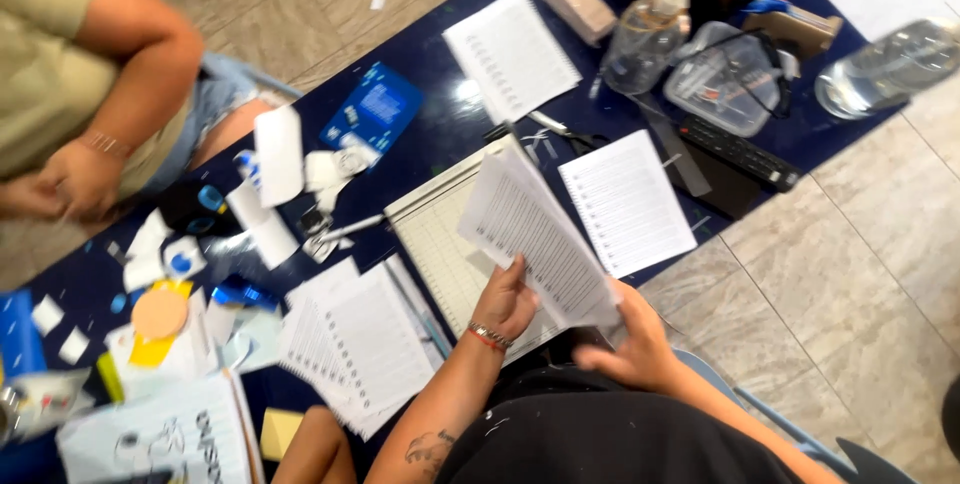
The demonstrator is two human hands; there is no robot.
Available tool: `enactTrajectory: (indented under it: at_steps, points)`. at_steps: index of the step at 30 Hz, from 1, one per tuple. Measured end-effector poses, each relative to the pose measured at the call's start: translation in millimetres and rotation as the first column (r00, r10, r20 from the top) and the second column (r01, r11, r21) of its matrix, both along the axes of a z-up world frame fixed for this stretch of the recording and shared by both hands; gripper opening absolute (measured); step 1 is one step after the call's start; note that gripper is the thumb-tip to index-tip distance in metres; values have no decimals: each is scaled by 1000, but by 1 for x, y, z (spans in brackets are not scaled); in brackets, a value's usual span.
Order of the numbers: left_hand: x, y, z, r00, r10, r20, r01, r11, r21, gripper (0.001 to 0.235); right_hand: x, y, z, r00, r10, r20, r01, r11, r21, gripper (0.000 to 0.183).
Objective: Trimming and organizing printed paper sheets using a paper cutter and scissors
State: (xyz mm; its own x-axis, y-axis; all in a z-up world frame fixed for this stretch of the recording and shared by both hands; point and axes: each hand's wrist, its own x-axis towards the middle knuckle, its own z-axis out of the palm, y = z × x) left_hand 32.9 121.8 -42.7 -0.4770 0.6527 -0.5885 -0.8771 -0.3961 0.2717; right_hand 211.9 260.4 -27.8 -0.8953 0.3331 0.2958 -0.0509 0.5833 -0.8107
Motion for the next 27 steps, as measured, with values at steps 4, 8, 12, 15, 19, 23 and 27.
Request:
enactTrajectory:
  at_steps: [4, 8, 12, 15, 19, 23, 27]
  points:
    - [-15, -7, 5, 983, 111, -143, -104, 993, 50, 38, -43, -17, -14, 934, -351, -71, 345, 935, -83, 15]
    - [-61, -50, -29, 881, 301, -364, -352, 933, -80, 59, -78, 6, 10, 955, -296, -8, 295, 955, -42, 13]
    - [-79, -110, -69, 741, 227, -632, -391, 911, -131, 64, -100, 26, 5, 985, -158, -64, 142, 968, -209, 14]
    - [-69, -135, -61, 637, 56, -769, -350, 910, -224, 40, -104, 14, 21, 996, -84, 11, 85, 982, -171, 15]
    - [-60, -144, -58, 370, -279, -886, -473, 765, -438, 28, -109, 6, 16, 999, -34, -29, 30, 990, -134, 12]
    - [-43, -139, -15, 384, -268, -883, -458, 775, -434, 23, -104, 1, 15, 997, 0, 79, 23, 957, -288, 17]
    - [-35, -134, -22, 522, -282, -805, -337, 799, -499, 31, -100, 1, 11, 991, 18, 136, 50, 876, -479, 21]
